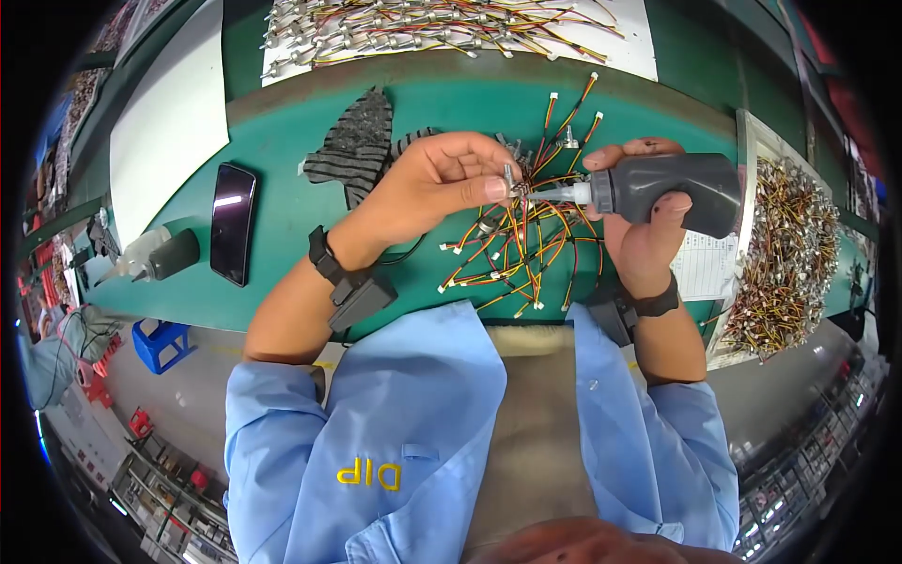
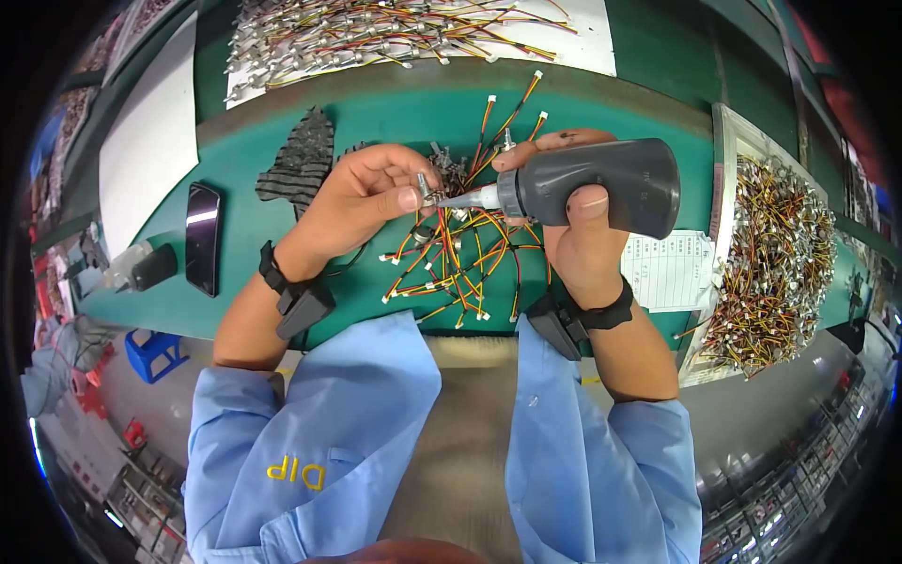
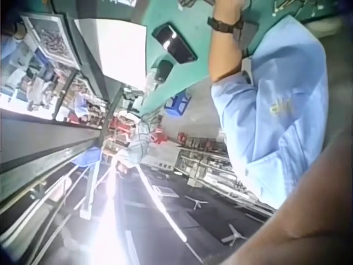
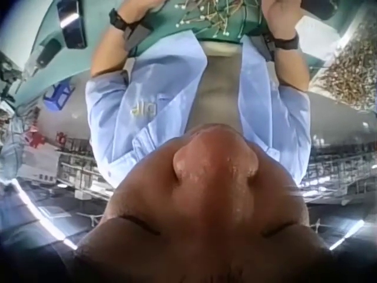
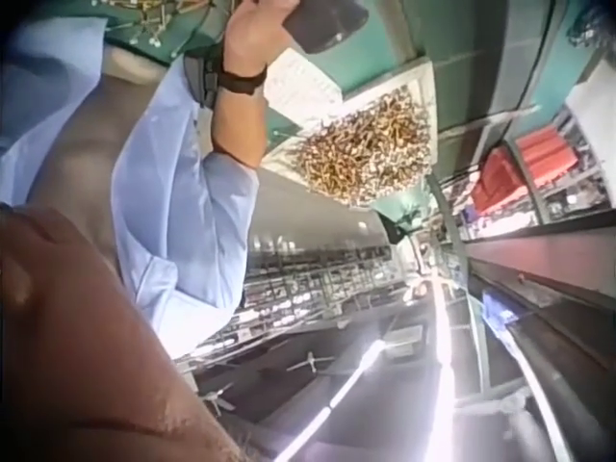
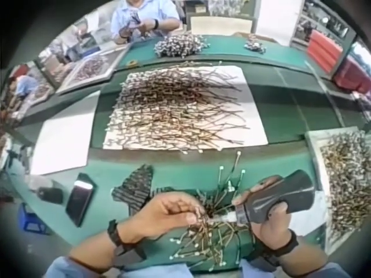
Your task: The person picks up a wire assembly from a pile, applies liquid from a squeeze bottle to the metal component, and places it onto a white board. This process is repeated for several assemblies, occasionally moving a cloth to reach more items.
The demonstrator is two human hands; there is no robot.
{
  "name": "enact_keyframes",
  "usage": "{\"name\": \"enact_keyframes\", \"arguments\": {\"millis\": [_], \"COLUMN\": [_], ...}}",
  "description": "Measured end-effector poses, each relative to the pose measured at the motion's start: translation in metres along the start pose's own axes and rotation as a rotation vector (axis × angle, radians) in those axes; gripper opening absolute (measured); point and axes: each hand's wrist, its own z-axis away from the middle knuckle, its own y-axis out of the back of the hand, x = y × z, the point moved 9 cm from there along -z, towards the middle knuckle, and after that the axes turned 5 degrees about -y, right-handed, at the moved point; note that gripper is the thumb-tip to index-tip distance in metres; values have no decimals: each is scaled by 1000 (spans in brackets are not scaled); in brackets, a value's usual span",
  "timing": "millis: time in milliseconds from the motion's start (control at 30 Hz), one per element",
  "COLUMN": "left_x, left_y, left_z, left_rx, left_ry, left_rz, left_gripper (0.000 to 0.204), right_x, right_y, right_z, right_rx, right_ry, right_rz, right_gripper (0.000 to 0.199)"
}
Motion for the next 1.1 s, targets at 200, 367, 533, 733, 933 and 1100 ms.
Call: {"name": "enact_keyframes", "arguments": {"millis": [200, 367, 533, 733, 933, 1100], "left_x": [0, -1, 0, -1, 2, 4], "left_y": [-1, 1, 2, 3, 0, 0], "left_z": [2, 1, 1, 1, 0, 1], "left_rx": [3, 4, 9, 12, 0, 0], "left_ry": [2, 7, 5, 6, 3, -6], "left_rz": [26, 35, 23, 15, 2, 7], "left_gripper": [19, 19, 19, 19, 20, 20], "right_x": [-2, -3, -1, -4, -5, -4], "right_y": [-2, 0, -4, -3, -3, -2], "right_z": [-1, -2, -2, -2, 0, -2], "right_rx": [-27, -20, -69, -30, -36, -70], "right_ry": [20, 22, 7, 33, 31, 35], "right_rz": [65, 74, 50, 74, 70, -23], "right_gripper": [70, 69, 69, 69, 69, 62]}}
